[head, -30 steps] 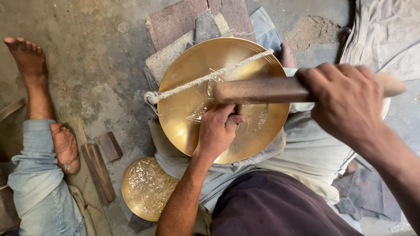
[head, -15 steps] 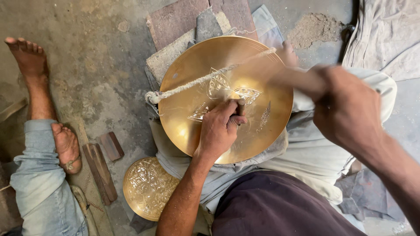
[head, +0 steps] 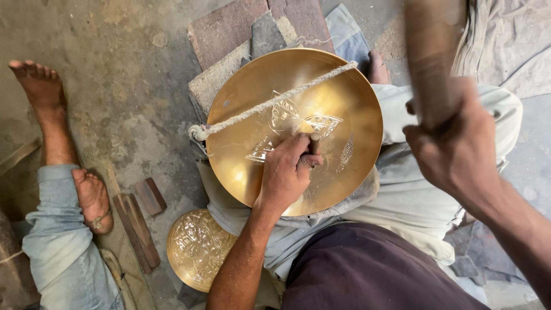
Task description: The person sits on the floor with a brass plate resting on their lap, holding a small punch against the plate's surface and striking it with a wooden mallet to emboss a decorative pattern. They reposition the punch repeatedly across the design and briefly rotate the plate to reach other areas.
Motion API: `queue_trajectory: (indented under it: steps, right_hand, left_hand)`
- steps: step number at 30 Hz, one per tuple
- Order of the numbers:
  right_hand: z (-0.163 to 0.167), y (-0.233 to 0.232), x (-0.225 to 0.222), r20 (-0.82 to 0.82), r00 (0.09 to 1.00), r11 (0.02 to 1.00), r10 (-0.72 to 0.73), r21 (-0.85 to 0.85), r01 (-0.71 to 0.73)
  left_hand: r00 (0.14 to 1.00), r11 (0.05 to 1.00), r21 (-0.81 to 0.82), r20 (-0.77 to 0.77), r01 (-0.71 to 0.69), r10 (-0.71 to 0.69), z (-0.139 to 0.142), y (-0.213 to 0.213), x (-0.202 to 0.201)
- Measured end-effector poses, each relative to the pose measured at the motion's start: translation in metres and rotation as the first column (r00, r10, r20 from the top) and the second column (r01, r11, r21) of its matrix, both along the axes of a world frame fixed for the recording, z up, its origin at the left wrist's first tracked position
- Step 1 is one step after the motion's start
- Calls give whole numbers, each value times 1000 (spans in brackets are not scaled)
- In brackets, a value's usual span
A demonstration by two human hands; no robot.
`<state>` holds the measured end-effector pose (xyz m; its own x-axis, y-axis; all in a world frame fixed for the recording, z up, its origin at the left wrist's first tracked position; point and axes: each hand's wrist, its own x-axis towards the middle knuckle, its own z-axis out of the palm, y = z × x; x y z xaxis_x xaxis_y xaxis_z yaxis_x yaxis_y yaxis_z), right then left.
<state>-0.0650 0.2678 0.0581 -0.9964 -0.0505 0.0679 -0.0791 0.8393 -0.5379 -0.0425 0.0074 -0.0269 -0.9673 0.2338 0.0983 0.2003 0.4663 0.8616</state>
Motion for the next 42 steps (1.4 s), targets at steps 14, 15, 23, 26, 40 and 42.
queue_trajectory:
  steps: [14,15,23,26,40,42]
  right_hand:
    - [-8,14,10,-157,988,997,11,76,1]
    - [-10,15,11,-68,997,1000,-25,-3,25]
    - [-7,12,14,84,962,951,-260,-150,270]
    - [-1,13,14,41,987,893,155,422,-158]
    - [9,4,13,217,934,911,-285,-242,334]
    - [5,2,15,254,931,949,-264,-102,297]
  left_hand:
    - [999,998,-40,-8,45,-45,1,-1,0]
    - [999,999,-24,-1,44,-44,1,-1,1]
    - [999,998,-46,-4,51,-51,-2,-2,4]
    - [996,994,-81,-44,68,-72,-3,-3,4]
    - [994,991,-81,-28,107,-109,-2,-3,5]
    - [992,990,-66,-27,121,-123,-4,-4,4]
